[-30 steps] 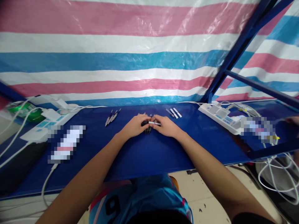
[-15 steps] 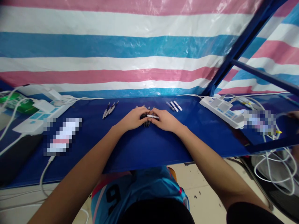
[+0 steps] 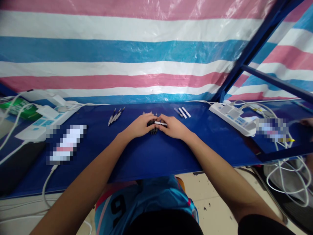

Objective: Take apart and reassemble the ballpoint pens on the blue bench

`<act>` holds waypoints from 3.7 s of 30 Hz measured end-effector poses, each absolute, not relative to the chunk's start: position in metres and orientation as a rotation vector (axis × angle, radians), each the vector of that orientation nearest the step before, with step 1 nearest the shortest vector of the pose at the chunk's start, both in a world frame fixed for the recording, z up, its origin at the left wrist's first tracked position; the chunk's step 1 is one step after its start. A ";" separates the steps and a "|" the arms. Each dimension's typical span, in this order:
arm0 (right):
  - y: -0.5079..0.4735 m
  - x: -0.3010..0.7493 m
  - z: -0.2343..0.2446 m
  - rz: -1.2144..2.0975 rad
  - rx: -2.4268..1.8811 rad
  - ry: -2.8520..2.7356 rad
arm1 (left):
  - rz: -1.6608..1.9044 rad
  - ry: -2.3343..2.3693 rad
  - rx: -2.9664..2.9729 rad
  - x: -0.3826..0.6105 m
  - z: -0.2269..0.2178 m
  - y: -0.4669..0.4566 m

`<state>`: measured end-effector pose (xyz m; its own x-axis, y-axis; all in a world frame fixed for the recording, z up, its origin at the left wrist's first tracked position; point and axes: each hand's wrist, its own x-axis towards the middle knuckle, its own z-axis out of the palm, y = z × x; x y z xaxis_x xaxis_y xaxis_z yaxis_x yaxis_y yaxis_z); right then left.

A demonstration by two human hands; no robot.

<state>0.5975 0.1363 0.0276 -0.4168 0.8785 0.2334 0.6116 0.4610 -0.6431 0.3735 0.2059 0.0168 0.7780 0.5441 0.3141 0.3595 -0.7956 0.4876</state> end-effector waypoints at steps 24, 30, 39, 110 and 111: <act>0.135 0.596 0.029 0.578 -1.259 -2.223 | 0.634 0.662 2.591 0.372 0.013 0.208; 0.134 0.596 0.029 0.567 -1.251 -2.231 | 0.622 0.662 2.589 0.373 0.015 0.208; 0.133 0.596 0.030 0.574 -1.251 -2.242 | 0.632 0.659 2.582 0.373 0.016 0.207; 0.139 0.602 0.026 0.787 -1.308 -1.789 | 0.968 0.672 2.621 0.369 0.012 0.210; 0.139 0.602 0.026 0.830 -1.325 -1.788 | 0.973 0.674 2.619 0.369 0.012 0.210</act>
